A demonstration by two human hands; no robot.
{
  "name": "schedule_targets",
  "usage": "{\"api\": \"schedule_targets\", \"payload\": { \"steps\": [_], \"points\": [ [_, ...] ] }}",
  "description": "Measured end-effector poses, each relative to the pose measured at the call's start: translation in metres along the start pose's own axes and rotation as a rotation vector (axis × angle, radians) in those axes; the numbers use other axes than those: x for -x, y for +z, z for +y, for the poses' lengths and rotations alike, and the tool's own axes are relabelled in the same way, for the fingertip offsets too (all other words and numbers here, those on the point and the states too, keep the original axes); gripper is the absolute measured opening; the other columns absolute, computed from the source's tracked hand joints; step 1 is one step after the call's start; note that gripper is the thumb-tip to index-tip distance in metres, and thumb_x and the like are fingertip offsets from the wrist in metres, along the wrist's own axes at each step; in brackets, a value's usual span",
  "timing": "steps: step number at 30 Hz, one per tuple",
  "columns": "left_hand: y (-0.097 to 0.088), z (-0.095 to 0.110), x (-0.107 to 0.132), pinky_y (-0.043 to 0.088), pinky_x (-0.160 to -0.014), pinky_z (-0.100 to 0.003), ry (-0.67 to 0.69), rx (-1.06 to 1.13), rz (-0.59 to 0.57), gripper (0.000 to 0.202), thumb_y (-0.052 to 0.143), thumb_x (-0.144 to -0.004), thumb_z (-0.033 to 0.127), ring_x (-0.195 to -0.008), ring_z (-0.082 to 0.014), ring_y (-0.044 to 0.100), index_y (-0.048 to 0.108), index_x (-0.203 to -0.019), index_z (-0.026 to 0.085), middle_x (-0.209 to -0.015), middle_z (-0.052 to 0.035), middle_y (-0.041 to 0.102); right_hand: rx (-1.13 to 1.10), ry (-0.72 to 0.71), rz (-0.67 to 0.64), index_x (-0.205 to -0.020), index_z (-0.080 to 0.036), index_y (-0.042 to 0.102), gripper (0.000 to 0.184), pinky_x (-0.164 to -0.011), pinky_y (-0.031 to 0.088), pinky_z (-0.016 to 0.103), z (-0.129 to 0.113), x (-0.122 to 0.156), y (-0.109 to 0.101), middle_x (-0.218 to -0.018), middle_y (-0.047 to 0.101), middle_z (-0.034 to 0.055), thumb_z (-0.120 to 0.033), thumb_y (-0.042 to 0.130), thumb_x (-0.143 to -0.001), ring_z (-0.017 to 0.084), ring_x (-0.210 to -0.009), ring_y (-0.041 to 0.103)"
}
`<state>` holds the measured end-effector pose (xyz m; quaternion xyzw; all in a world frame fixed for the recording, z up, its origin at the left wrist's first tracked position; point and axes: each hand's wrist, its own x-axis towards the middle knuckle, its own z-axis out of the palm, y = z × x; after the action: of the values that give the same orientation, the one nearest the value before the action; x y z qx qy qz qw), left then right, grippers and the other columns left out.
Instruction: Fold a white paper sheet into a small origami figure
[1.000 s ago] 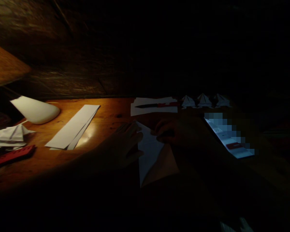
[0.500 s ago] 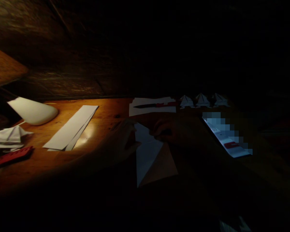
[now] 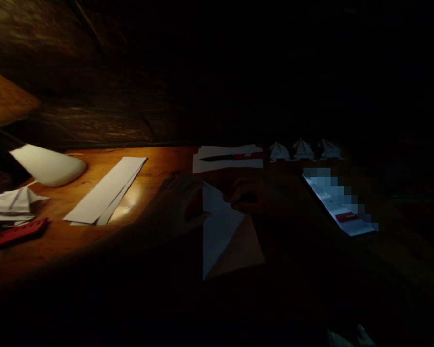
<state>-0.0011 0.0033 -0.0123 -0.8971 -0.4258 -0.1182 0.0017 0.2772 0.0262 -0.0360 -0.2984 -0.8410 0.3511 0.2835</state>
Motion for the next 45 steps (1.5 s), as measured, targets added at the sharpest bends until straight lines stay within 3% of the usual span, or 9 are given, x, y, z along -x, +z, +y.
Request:
{"api": "schedule_targets", "payload": {
  "steps": [3,9,19,23,30,37,45],
  "points": [
    [0.0,0.0,0.0,0.037,-0.115,-0.06,-0.005,-0.015,-0.015,0.057,0.07,-0.088,0.051,-0.126,-0.0368,0.054,0.056,-0.131,0.016,-0.137,-0.0141,0.06,0.021,0.007,-0.034,-0.109,-0.026,0.077,0.017,-0.095,0.054,0.039,-0.002,0.001,-0.001,-0.116,0.072,0.0056,-0.03,0.072,-0.093,0.022,-0.107,0.069],
    [0.003,0.0,0.001,0.036,-0.117,-0.061,0.013,-0.026,-0.004,0.063,0.068,-0.09,0.049,-0.132,-0.0376,0.052,0.052,-0.139,0.013,-0.147,-0.0153,0.055,0.133,-0.051,-0.07,-0.143,-0.036,0.063,0.043,-0.116,0.043,0.048,0.002,0.003,0.002,-0.148,0.062,0.0036,-0.03,0.062,-0.1,0.026,-0.138,0.056],
    [0.01,-0.008,-0.001,0.039,-0.115,-0.059,0.076,0.007,-0.014,0.068,0.065,-0.091,0.05,-0.135,-0.0371,0.049,0.048,-0.147,0.014,-0.151,-0.0161,0.051,0.233,-0.076,-0.122,-0.155,-0.038,0.049,0.054,-0.122,0.033,0.055,-0.005,0.002,0.006,-0.164,0.047,0.0017,-0.026,0.054,-0.103,0.027,-0.15,0.042],
    [0.014,-0.017,-0.003,0.042,-0.112,-0.061,0.119,0.022,-0.033,0.073,0.062,-0.094,0.055,-0.135,-0.039,0.047,0.044,-0.154,0.017,-0.153,-0.0178,0.046,0.252,-0.054,-0.121,-0.155,-0.039,0.048,0.053,-0.12,0.034,0.058,0.0,0.003,0.008,-0.163,0.049,0.0007,-0.029,0.054,-0.104,0.028,-0.148,0.044],
    [0.014,-0.022,-0.01,0.045,-0.109,-0.059,0.141,0.055,-0.072,0.074,0.064,-0.093,0.057,-0.131,-0.037,0.048,0.044,-0.154,0.02,-0.145,-0.0163,0.049,0.244,-0.068,-0.139,-0.156,-0.036,0.049,0.058,-0.121,0.033,0.056,-0.001,0.001,0.005,-0.163,0.048,0.0049,-0.042,0.064,-0.1,0.03,-0.15,0.043],
    [0.017,-0.025,-0.011,0.044,-0.108,-0.06,0.135,0.138,-0.027,0.072,0.068,-0.09,0.058,-0.128,-0.0372,0.05,0.049,-0.148,0.019,-0.14,-0.0162,0.052,0.255,-0.102,-0.142,-0.154,-0.034,0.052,0.052,-0.121,0.034,0.057,0.001,0.002,0.002,-0.163,0.049,0.0062,-0.035,0.06,-0.102,0.03,-0.15,0.044],
    [0.015,-0.027,-0.011,0.04,-0.112,-0.057,0.241,0.24,0.025,0.054,0.073,-0.089,0.041,-0.133,-0.0333,0.05,0.06,-0.14,0.029,-0.141,-0.0102,0.055,0.166,-0.192,-0.064,-0.121,-0.03,0.076,0.025,-0.112,0.047,0.052,0.012,0.002,0.003,-0.148,0.065,0.0061,-0.029,0.067,-0.098,0.027,-0.136,0.059]
  ]
}}
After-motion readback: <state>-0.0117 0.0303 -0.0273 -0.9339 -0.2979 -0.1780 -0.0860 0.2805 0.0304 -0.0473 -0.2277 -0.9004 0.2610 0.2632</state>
